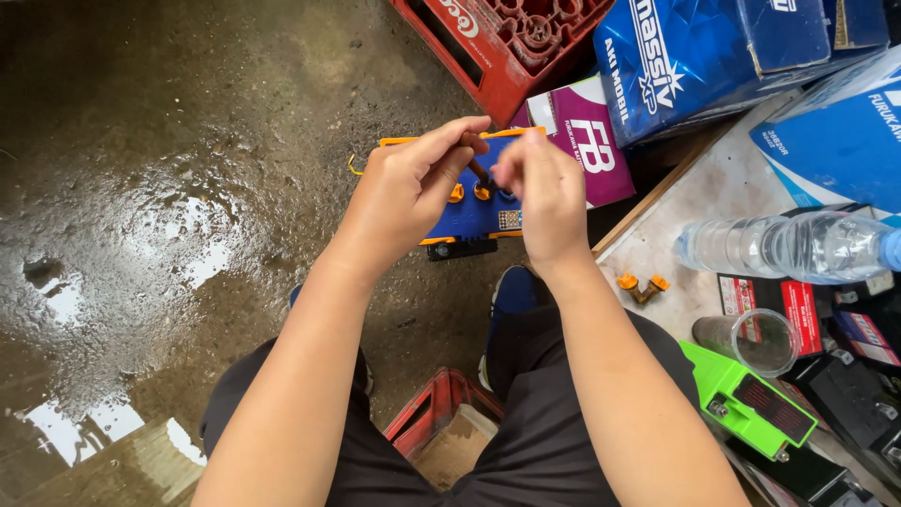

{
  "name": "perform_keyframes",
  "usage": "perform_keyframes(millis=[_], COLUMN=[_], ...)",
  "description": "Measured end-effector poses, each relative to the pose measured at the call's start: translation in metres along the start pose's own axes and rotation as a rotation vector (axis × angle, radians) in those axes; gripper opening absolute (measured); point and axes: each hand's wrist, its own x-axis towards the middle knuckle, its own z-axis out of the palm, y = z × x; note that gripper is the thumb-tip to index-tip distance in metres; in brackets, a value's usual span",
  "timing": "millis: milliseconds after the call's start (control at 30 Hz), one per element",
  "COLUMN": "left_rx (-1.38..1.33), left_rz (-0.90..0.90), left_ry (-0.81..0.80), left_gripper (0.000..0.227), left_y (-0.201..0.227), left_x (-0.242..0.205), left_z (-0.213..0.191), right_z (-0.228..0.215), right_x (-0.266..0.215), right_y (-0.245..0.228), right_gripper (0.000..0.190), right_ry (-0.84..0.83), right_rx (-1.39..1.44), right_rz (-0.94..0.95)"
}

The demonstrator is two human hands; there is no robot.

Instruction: Assembling small orange plugs into a blue battery component

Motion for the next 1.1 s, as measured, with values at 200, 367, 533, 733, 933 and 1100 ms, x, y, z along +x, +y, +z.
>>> perform_keyframes(millis=[200,367,533,733,933,1100], left_rx=[0.117,0.128,0.193,0.381,0.482,0.479], left_rz=[0.009,-0.113,-0.286,-0.699,-0.807,-0.811], left_ry=[0.028,0.089,0.118,-0.32,-0.485,-0.489], left_gripper=[0.036,0.035,0.066,0.071,0.073,0.069], left_y=[-0.01,-0.005,-0.014,-0.021,-0.048,-0.034], left_x=[0.001,0.005,0.005,-0.003,-0.009,-0.003], left_z=[-0.004,-0.01,-0.023,-0.045,-0.036,-0.034], right_z=[-0.003,-0.009,-0.011,-0.006,-0.002,0.0], right_x=[0.009,0.015,0.022,0.017,0.014,0.018], right_y=[-0.022,-0.028,-0.03,-0.004,-0.001,-0.002], right_gripper=[0.04,0.051,0.056,0.041,0.036,0.034], right_ry=[-0.21,-0.38,-0.548,-0.483,-0.43,-0.436], right_rx=[0.082,0.237,0.209,0.239,0.263,0.259], right_rz=[0.051,0.178,0.141,-0.015,-0.004,-0.039])
